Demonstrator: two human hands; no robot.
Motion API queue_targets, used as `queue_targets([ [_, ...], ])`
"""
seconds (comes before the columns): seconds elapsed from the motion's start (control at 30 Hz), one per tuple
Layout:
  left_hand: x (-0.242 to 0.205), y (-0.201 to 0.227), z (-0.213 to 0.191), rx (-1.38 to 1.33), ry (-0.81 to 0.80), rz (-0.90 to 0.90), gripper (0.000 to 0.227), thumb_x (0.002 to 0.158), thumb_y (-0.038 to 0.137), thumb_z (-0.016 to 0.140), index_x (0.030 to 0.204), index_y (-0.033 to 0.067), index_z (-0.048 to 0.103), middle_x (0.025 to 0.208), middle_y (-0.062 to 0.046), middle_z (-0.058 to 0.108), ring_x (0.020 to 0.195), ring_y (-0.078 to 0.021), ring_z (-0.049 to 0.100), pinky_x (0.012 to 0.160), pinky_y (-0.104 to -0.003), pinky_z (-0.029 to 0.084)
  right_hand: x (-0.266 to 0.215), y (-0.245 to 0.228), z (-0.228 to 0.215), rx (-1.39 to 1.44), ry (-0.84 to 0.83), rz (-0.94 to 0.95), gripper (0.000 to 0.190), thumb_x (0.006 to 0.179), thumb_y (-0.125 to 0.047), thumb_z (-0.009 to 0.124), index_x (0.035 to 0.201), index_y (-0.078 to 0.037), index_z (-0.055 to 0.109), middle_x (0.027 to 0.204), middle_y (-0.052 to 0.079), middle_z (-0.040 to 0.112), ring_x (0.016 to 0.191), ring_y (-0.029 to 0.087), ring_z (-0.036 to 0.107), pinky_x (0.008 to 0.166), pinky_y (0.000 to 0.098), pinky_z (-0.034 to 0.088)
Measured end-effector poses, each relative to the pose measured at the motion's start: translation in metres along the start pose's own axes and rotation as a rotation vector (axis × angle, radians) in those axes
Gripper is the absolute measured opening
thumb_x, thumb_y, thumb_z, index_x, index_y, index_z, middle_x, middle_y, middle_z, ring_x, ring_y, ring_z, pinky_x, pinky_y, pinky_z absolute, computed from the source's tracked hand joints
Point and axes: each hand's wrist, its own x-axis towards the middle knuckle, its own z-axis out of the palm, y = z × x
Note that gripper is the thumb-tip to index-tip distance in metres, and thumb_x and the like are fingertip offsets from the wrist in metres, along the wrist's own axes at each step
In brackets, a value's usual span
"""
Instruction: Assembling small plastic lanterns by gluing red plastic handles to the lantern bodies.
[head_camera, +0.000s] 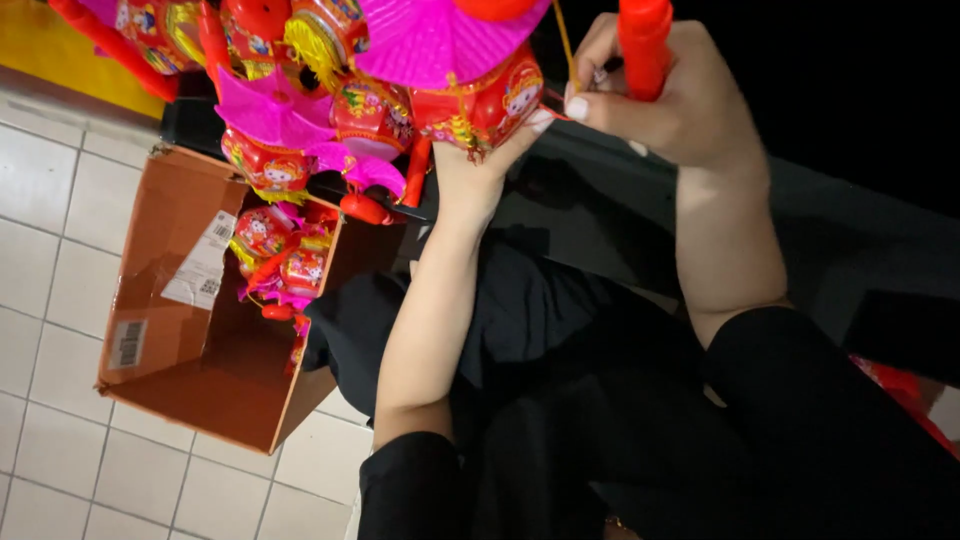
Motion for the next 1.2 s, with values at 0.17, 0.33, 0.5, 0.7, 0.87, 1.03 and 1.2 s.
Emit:
queue_targets([
  [0.17,-0.002,0.001,-0.001,0.044,-0.023,-0.038,0.036,0.083,0.014,0.088,0.114,0.0083,0.070,0.114,-0.006,0.073,0.110,-0.0188,0.069,0.099,-0.036,0.060,0.002,-0.017,-0.011,-0.047,-0.166,0.030,0.009,0.099,-0.004,0.074,0.098,0.001,0.067,0.096,0.011,0.068,0.092,0.020,0.066,0.085,0.0322,0.052],
  [0.33,0.009,0.003,-0.012,0.126,0.074,-0.285,0.036,0.069,0.031,0.090,0.091,0.0184,0.064,0.074,0.004,0.057,0.057,-0.0049,0.041,0.042,-0.024,0.032,-0.011,-0.004,-0.018,0.012,0.021,0.172,0.037,0.105,-0.008,0.073,0.136,0.003,0.057,0.100,0.006,0.064,0.058,0.009,0.049,0.052,0.0204,0.039],
  [0.5,0.010,-0.009,-0.021,0.141,-0.160,-0.240,0.061,0.073,0.020,0.095,0.123,0.0096,0.061,0.120,-0.007,0.074,0.109,-0.0157,0.071,0.096,-0.032,0.061,-0.030,0.044,-0.037,0.155,0.306,-0.068,0.013,0.126,-0.003,0.046,0.113,0.001,0.049,0.100,0.015,0.054,0.061,0.018,0.049,0.055,0.0274,0.037],
  [0.7,0.004,-0.002,-0.027,0.675,-0.239,-0.332,0.091,0.068,0.047,0.089,0.140,0.0097,0.049,0.132,-0.005,0.068,0.122,-0.0149,0.066,0.104,-0.029,0.049,-0.011,0.002,-0.023,0.033,0.451,0.179,0.034,0.119,-0.020,0.042,0.124,0.004,0.066,0.082,0.009,0.058,0.051,0.013,0.043,0.046,0.0255,0.031],
  [0.87,0.003,-0.004,-0.027,1.129,-0.421,-0.542,0.081,0.077,0.065,0.071,0.128,0.0045,0.052,0.115,-0.021,0.072,0.110,-0.0412,0.068,0.085,-0.046,0.051,-0.002,-0.008,-0.008,0.207,0.234,0.237,0.030,0.110,-0.025,0.052,0.126,-0.001,0.061,0.084,0.004,0.060,0.051,0.005,0.042,0.046,0.0192,0.033],
  [1.03,-0.007,0.020,-0.025,1.271,-0.494,-0.493,0.078,0.085,0.064,0.071,0.119,-0.0024,0.051,0.111,-0.031,0.070,0.105,-0.0526,0.066,0.082,-0.057,0.053,0.006,-0.017,0.007,0.307,0.050,0.152,0.022,0.111,-0.012,0.051,0.120,0.005,0.061,0.081,0.007,0.057,0.050,0.007,0.043,0.046,0.0198,0.034],
  [1.2,-0.015,0.090,-0.003,1.135,-0.950,-0.344,0.060,0.090,0.069,0.050,0.074,0.0121,0.063,0.069,-0.004,0.068,0.069,-0.0208,0.064,0.069,-0.037,0.046,-0.007,-0.002,0.008,0.328,0.185,0.212,0.021,0.108,-0.016,0.052,0.114,0.003,0.061,0.082,0.009,0.060,0.046,0.008,0.043,0.044,0.0196,0.031],
])
